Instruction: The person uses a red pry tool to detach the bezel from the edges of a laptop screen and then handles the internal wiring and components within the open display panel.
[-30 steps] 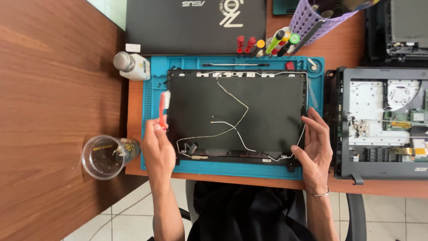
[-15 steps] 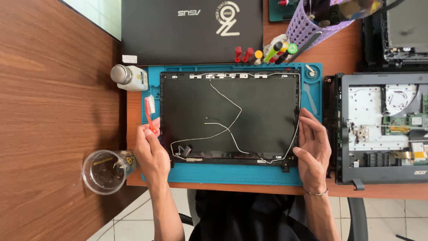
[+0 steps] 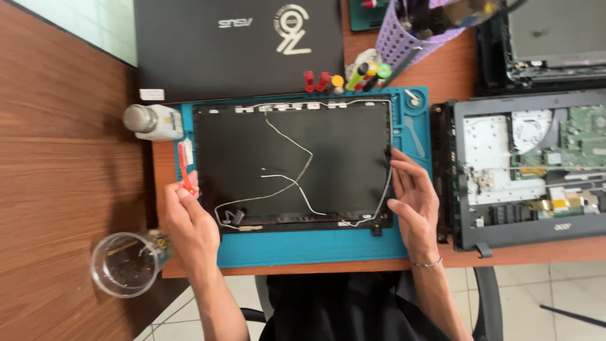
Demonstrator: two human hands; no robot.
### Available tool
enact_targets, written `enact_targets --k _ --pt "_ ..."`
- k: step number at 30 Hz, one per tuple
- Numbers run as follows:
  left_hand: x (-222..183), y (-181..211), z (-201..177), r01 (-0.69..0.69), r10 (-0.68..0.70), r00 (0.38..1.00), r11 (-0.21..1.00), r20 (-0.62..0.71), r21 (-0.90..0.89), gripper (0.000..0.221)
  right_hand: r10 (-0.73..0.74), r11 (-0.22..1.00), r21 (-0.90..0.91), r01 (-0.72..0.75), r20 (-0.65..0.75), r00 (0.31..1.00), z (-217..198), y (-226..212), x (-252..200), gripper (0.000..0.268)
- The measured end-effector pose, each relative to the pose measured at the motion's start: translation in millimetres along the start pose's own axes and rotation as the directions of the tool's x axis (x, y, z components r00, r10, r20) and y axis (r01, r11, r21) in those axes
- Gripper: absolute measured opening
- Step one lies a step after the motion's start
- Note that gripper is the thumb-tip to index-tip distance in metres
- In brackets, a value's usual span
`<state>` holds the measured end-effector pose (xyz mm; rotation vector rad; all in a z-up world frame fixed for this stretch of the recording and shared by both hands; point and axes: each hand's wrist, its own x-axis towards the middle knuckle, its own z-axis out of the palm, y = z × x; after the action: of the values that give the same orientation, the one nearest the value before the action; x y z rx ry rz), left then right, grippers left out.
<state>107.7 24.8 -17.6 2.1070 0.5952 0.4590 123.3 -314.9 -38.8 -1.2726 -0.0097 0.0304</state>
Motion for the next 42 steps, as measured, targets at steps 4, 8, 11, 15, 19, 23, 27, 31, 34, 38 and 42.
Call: enact_targets --k 4,8,11,15,19,23,27,31,34,38,42 --pt "-11.8 11.0 1.2 -0.24 0.239 0.971 0.961 0.02 0.138 0.018 0.029 0.979 -0.203 -0.029 -0.006 1.0 2.9 -12.2 1.2 0.053" --pt "-24.6 20.4 -6.3 -0.324 0.302 0.93 0.943 0.209 0.079 0.013 -0.046 0.763 -0.639 0.099 0.099 0.994 6.1 -25.9 -3.1 0.042" --pt "-38.7 31.5 -17.1 -0.284 0.259 0.839 0.958 0.478 -0.021 0.01 -0.065 0.634 -0.749 0.192 0.195 0.979 5.3 -28.9 -8.2 0.034" --pt "-53.7 41.0 -8.0 -0.452 0.359 0.694 0.892 0.624 -0.01 0.003 -0.069 0.554 -0.772 0.312 0.33 0.941 -2.7 -26.9 -11.5 0.033" --pt "-68.5 39.3 5.5 -0.551 0.41 0.646 0.834 0.644 0.022 0.007 -0.073 0.5 -0.783 0.37 0.387 0.919 -9.5 -24.1 -15.3 0.033" --pt "-77.2 34.0 18.0 -0.594 0.438 0.631 0.803 0.641 0.037 0.007 -0.094 0.476 -0.79 0.387 0.392 0.915 -13.3 -23.5 -16.2 0.028" --pt "-84.9 31.7 29.8 -0.624 0.483 0.606 0.782 0.632 0.001 0.007 -0.107 0.476 -0.79 0.386 0.383 0.917 -14.0 -21.2 -17.7 0.024" --pt "-91.5 33.1 38.1 -0.654 0.525 0.576 0.755 0.626 -0.031 0.008 -0.129 0.464 -0.797 0.388 0.372 0.919 -12.8 -19.9 -17.1 0.024" --pt "-90.6 33.8 35.5 -0.644 0.464 0.538 0.765 0.704 -0.012 0.01 -0.153 0.459 -0.798 0.39 0.361 0.92 -11.2 -18.7 -15.9 0.028" --pt "-89.3 36.8 31.1 -0.647 0.503 0.563 0.762 0.656 -0.029 0.009 -0.176 0.442 -0.806 0.393 0.352 0.92 -9.1 -17.6 -15.7 0.029" --pt "-90.2 39.2 38.1 -0.659 0.496 0.553 0.752 0.67 -0.013 0.009 -0.197 0.421 -0.811 0.406 0.355 0.914 -8.1 -16.8 -13.2 0.028"
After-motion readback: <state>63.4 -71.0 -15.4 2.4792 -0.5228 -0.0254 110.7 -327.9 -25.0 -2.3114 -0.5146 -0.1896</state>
